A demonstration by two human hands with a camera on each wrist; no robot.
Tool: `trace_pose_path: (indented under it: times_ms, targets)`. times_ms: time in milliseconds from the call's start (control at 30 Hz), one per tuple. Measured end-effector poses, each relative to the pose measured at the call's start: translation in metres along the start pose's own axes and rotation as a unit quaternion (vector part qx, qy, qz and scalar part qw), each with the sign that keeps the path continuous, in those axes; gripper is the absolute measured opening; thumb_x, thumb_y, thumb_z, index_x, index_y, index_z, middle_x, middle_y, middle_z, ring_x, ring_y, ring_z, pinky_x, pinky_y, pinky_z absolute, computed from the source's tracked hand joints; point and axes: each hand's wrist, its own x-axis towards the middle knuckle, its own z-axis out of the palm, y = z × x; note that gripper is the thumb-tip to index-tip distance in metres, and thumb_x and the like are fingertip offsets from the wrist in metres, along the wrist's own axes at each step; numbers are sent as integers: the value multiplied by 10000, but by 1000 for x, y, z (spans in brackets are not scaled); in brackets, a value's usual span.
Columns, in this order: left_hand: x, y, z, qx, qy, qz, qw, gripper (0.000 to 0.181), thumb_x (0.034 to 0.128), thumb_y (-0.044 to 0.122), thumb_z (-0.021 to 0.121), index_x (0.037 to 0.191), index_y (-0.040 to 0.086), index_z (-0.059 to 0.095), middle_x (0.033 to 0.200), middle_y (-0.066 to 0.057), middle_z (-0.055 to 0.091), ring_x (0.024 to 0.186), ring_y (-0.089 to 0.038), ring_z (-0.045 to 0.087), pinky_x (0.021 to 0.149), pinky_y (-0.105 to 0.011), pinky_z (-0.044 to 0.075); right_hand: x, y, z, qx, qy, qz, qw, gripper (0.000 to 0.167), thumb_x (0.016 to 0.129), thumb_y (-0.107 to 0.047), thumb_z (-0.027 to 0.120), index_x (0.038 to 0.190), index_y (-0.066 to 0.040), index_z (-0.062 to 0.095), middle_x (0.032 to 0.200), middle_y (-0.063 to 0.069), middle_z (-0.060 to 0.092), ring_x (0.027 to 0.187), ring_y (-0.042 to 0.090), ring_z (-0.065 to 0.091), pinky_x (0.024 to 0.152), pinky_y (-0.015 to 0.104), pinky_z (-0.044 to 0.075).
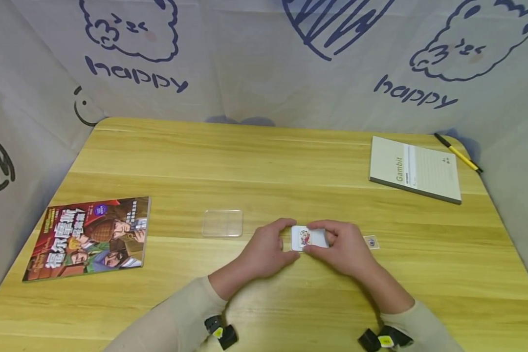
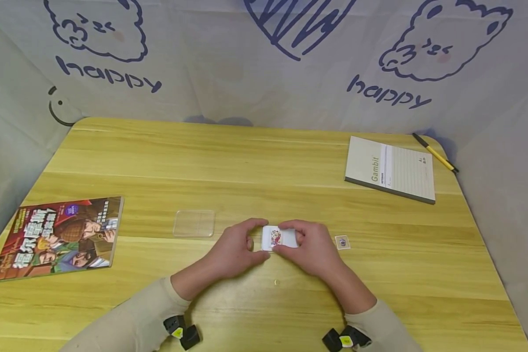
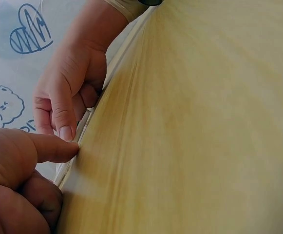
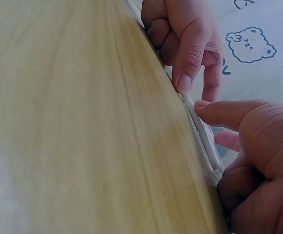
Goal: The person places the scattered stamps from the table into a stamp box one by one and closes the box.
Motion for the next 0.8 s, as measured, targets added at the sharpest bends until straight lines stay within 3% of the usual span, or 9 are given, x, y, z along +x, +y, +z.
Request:
trace_pose_path:
  times_ms: [333, 500, 567, 667, 733, 800]
  targets:
    - [-1, 0, -1, 74, 28, 13, 10000, 667, 826, 164, 827, 1402, 25, 521, 588, 29, 480, 469, -65, 408, 444, -239, 347, 1, -1, 1, -65, -29, 5, 10000, 406, 745, -236, 908, 1096, -91, 766, 557, -116, 314, 714, 159, 554, 625, 259, 489]
    - [0, 0, 0, 34, 19, 1, 10000, 672, 820, 159, 831, 1401, 27, 521, 582, 35, 473, 471, -63, 412, 449, -240, 354, 0, -2, -2, -83, -6, 79, 9999, 413, 737, -240, 913, 1101, -110, 766, 609, -92, 529, 762, 148, 594, 650, 279, 506]
    - [0, 0, 0, 35, 17, -7, 10000, 675, 817, 159, 832, 1401, 27, 522, 579, 35, 472, 472, -63, 413, 453, -243, 359, -2, -1, -4, -60, 35, 141, 9999, 416, 734, -245, 915, 1104, -127, 766, 598, -96, 511, 678, 117, 545, 606, 267, 477]
    - [0, 1, -1, 46, 13, -31, 10000, 679, 816, 162, 832, 1405, 30, 519, 566, 35, 467, 463, -65, 408, 456, -248, 359, -3, 0, -8, -16, 107, 199, 9997, 416, 735, -243, 913, 1111, -147, 763, 541, -99, 365, 536, 76, 380, 502, 246, 371]
    - [0, 1, -1, 49, 12, -44, 10000, 682, 816, 161, 832, 1407, 31, 518, 561, 35, 462, 458, -66, 404, 457, -250, 357, -5, 0, -11, 55, 142, 190, 9997, 415, 740, -236, 909, 1116, -144, 760, 534, -82, 279, 501, 76, 266, 468, 256, 292]
    - [0, 1, -1, 24, 5, -57, 10000, 684, 815, 154, 833, 1407, 29, 516, 562, 34, 460, 457, -68, 402, 456, -251, 354, -7, 1, -15, 104, 181, 169, 9996, 412, 741, -216, 908, 1116, -135, 758, 529, -81, 281, 490, 69, 248, 454, 262, 267]
